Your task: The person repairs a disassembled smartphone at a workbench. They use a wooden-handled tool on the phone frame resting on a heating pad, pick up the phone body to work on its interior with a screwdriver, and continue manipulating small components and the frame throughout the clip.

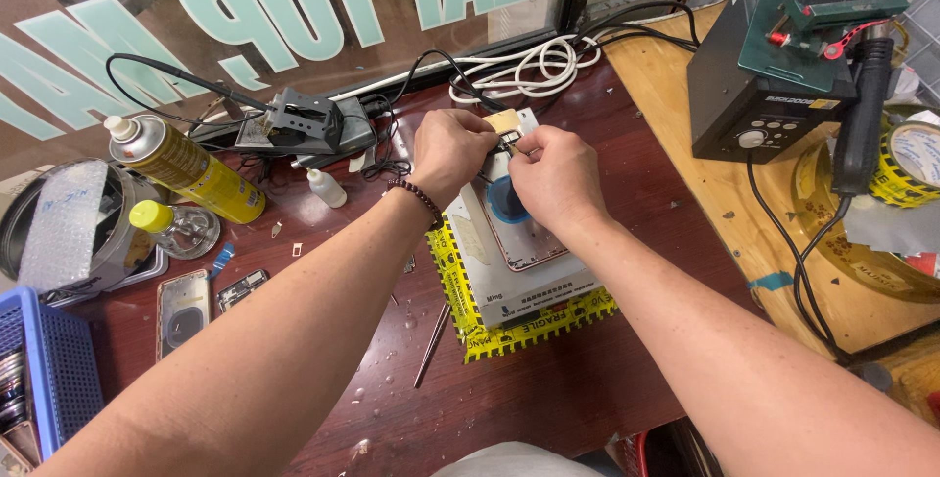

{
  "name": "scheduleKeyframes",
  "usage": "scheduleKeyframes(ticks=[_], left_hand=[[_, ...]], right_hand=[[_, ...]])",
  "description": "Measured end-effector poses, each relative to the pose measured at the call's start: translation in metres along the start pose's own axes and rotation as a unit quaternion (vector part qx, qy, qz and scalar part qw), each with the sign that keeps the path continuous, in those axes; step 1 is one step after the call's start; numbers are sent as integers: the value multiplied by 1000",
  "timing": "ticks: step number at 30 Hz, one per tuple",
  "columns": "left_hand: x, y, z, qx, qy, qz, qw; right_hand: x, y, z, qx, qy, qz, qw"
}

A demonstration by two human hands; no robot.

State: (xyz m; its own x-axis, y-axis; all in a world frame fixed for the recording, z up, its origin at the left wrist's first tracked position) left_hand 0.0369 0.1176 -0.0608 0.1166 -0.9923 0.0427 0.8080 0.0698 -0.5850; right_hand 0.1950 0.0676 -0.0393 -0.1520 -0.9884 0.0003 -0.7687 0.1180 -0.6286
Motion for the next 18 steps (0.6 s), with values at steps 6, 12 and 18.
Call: scheduleKeyframes(ticks=[6, 12, 18], left_hand=[[-2, 1, 1, -1, -14, -2, 1000], [-2, 3, -1, 4, -22, -1, 1000], [-3, 7, -2, 7, -6, 4, 1000]], right_hand=[[0, 0, -1, -1, 14, -10, 1000], [1, -4, -9, 5, 12, -3, 1000], [16, -3, -18, -116, 181, -52, 975]])
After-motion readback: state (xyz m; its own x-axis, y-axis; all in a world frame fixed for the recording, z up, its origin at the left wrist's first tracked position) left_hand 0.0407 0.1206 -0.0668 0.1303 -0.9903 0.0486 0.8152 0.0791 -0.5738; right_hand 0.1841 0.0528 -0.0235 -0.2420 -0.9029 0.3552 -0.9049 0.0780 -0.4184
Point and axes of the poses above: each hand's wrist, its own x-axis away from the middle knuckle, its own y-axis out of the palm, z = x × y, the point moved 4 cm from there along -x, towards the middle knuckle, and after that the axes turned 3 degrees about y, right-handed, at the moved point
